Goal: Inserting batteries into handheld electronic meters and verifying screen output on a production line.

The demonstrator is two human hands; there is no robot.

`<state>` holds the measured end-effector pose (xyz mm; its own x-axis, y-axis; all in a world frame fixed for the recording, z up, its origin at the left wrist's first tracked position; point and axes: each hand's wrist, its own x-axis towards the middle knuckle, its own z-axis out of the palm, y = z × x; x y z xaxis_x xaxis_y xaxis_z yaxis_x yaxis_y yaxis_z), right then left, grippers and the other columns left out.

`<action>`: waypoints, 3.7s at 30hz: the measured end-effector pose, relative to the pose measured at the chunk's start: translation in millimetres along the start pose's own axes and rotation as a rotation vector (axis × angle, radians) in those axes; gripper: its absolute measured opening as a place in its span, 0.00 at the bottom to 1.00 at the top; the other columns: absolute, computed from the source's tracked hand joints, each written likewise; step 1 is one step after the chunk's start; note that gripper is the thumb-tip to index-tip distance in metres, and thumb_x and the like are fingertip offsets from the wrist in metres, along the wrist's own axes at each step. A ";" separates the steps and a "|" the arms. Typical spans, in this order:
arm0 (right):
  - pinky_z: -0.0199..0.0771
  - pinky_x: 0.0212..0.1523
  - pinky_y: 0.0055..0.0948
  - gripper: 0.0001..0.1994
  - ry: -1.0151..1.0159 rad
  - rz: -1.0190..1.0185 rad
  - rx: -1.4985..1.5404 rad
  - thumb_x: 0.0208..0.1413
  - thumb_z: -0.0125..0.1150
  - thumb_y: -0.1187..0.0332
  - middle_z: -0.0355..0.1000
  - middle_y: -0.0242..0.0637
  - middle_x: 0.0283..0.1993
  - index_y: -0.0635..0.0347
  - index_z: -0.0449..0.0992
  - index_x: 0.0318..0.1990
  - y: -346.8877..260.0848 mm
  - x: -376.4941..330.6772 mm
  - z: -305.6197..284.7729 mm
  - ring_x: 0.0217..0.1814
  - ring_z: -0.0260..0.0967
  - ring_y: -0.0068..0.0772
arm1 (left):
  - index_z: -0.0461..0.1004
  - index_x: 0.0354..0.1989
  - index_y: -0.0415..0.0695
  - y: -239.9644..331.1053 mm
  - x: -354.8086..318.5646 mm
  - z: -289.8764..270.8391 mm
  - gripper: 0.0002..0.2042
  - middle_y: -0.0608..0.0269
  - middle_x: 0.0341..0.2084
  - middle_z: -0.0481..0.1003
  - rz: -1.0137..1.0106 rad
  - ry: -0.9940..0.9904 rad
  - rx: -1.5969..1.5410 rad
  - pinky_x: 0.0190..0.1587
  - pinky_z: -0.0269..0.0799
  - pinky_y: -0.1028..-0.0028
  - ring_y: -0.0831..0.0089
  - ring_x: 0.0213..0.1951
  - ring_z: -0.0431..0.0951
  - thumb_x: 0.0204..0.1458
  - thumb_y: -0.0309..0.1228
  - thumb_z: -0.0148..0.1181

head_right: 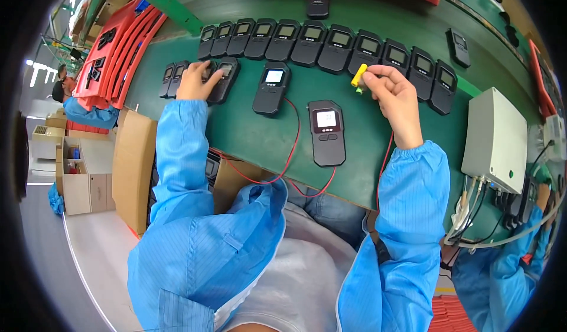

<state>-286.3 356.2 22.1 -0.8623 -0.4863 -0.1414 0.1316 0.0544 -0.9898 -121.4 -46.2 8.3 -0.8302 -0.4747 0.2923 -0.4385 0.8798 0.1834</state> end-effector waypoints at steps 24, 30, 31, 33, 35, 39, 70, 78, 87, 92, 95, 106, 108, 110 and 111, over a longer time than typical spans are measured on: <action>0.66 0.35 0.14 0.13 -0.081 -0.177 0.055 0.54 0.66 0.69 0.73 0.25 0.29 0.65 0.74 0.45 0.7 -5.4 14.1 0.31 0.66 0.10 | 0.61 0.62 0.41 189.0 -22.7 5.4 0.36 0.58 0.53 0.70 0.305 -0.517 -1.664 0.58 0.68 0.64 0.65 0.55 0.70 0.42 0.25 0.72; 0.65 0.37 0.12 0.11 -0.152 -0.189 0.020 0.56 0.64 0.70 0.75 0.27 0.31 0.64 0.74 0.44 -0.7 -5.9 7.9 0.32 0.69 0.11 | 0.64 0.60 0.39 200.0 -3.8 22.8 0.33 0.58 0.54 0.70 0.342 -0.614 -1.622 0.60 0.65 0.65 0.67 0.56 0.70 0.44 0.25 0.71; 0.65 0.37 0.11 0.11 -0.179 -0.159 -0.037 0.56 0.64 0.70 0.76 0.28 0.32 0.64 0.74 0.44 0.1 -7.1 7.6 0.33 0.69 0.11 | 0.64 0.60 0.39 200.7 -3.5 23.8 0.33 0.58 0.54 0.70 0.342 -0.623 -1.624 0.60 0.65 0.65 0.67 0.56 0.70 0.44 0.25 0.71; 0.65 0.37 0.11 0.11 -0.202 -0.123 -0.091 0.56 0.64 0.70 0.77 0.29 0.33 0.64 0.74 0.43 0.4 -8.6 8.2 0.33 0.70 0.11 | 0.64 0.59 0.38 201.1 -4.3 24.4 0.32 0.58 0.53 0.70 0.317 -0.698 -1.672 0.60 0.64 0.66 0.68 0.55 0.70 0.45 0.26 0.71; 0.66 0.38 0.12 0.11 -0.244 -0.046 -0.060 0.56 0.64 0.70 0.77 0.30 0.34 0.64 0.74 0.44 -3.9 -9.2 10.6 0.34 0.70 0.11 | 0.64 0.59 0.37 201.1 -4.6 26.4 0.31 0.58 0.53 0.70 0.302 -0.738 -1.696 0.60 0.64 0.67 0.68 0.55 0.70 0.45 0.26 0.71; 0.66 0.33 0.15 0.12 -0.293 0.013 0.011 0.55 0.65 0.69 0.76 0.28 0.29 0.64 0.74 0.43 -14.2 -15.0 11.9 0.29 0.68 0.09 | 0.65 0.58 0.36 199.1 -6.0 31.2 0.30 0.56 0.52 0.71 0.365 -0.665 -1.686 0.60 0.64 0.68 0.68 0.55 0.70 0.46 0.27 0.70; 0.61 0.27 0.19 0.12 0.056 -0.199 -0.091 0.53 0.55 0.70 0.73 0.29 0.27 0.68 0.72 0.43 11.1 -4.6 15.6 0.27 0.60 0.13 | 0.74 0.44 0.42 187.6 -10.1 13.1 0.27 0.59 0.48 0.70 0.860 -0.510 -0.479 0.54 0.65 0.62 0.61 0.51 0.72 0.38 0.43 0.74; 0.67 0.33 0.20 0.19 -0.013 -0.115 -0.156 0.56 0.51 0.69 0.76 0.32 0.39 0.66 0.70 0.54 11.6 -3.7 8.1 0.35 0.69 0.17 | 0.69 0.46 0.43 180.1 -15.1 17.8 0.34 0.60 0.43 0.74 0.960 -0.388 -0.489 0.63 0.56 0.56 0.59 0.52 0.71 0.32 0.49 0.76; 0.64 0.30 0.19 0.19 0.016 -0.074 -0.141 0.55 0.52 0.66 0.75 0.28 0.35 0.64 0.71 0.53 9.0 -3.9 8.1 0.31 0.68 0.16 | 0.67 0.50 0.45 184.9 -11.4 5.0 0.30 0.57 0.40 0.75 0.677 -0.669 -0.970 0.52 0.72 0.64 0.66 0.41 0.79 0.36 0.32 0.76; 0.64 0.29 0.19 0.19 0.042 -0.119 -0.211 0.55 0.53 0.65 0.74 0.27 0.32 0.64 0.72 0.52 10.0 -4.1 8.9 0.30 0.66 0.16 | 0.66 0.55 0.46 187.5 -12.4 -2.7 0.31 0.57 0.42 0.74 0.438 -0.562 -1.250 0.43 0.75 0.73 0.72 0.39 0.79 0.40 0.23 0.72; 0.63 0.28 0.19 0.20 0.050 -0.122 -0.204 0.55 0.54 0.64 0.73 0.27 0.31 0.64 0.72 0.53 7.1 -5.1 11.0 0.29 0.65 0.16 | 0.66 0.57 0.46 185.6 -8.6 -1.5 0.31 0.56 0.43 0.74 0.348 -0.472 -1.270 0.43 0.76 0.74 0.71 0.39 0.79 0.41 0.22 0.71; 0.62 0.25 0.18 0.20 0.231 -0.306 -0.539 0.54 0.64 0.63 0.71 0.25 0.28 0.64 0.74 0.51 17.1 3.6 2.1 0.25 0.62 0.14 | 0.66 0.57 0.42 183.8 -0.8 5.8 0.28 0.54 0.44 0.73 0.161 -0.314 -1.527 0.43 0.77 0.72 0.68 0.41 0.79 0.46 0.24 0.69; 0.62 0.24 0.19 0.18 0.348 -0.369 -0.753 0.54 0.65 0.64 0.71 0.26 0.28 0.63 0.74 0.50 11.1 0.8 1.9 0.25 0.62 0.14 | 0.66 0.57 0.42 184.4 -1.4 4.3 0.28 0.53 0.44 0.73 0.151 -0.321 -1.541 0.44 0.77 0.72 0.68 0.41 0.79 0.46 0.24 0.69; 0.63 0.24 0.19 0.17 0.288 -0.339 -0.569 0.54 0.64 0.65 0.71 0.27 0.28 0.63 0.75 0.49 3.1 -3.9 5.3 0.25 0.62 0.15 | 0.66 0.56 0.42 185.4 -2.0 2.6 0.27 0.53 0.44 0.73 0.132 -0.337 -1.567 0.44 0.77 0.72 0.67 0.42 0.79 0.46 0.25 0.69; 0.64 0.25 0.20 0.16 0.228 -0.305 -0.386 0.55 0.63 0.65 0.71 0.27 0.28 0.62 0.76 0.48 -0.5 -6.4 7.7 0.25 0.63 0.15 | 0.66 0.56 0.42 185.9 -2.5 2.0 0.27 0.53 0.44 0.73 0.131 -0.334 -1.568 0.44 0.77 0.72 0.67 0.42 0.79 0.46 0.25 0.69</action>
<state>-277.1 352.5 23.6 -0.9231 -0.3309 0.1961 -0.2937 0.2771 -0.9149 -201.5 118.6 39.8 -0.9582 -0.1906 0.2135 0.2316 -0.0783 0.9697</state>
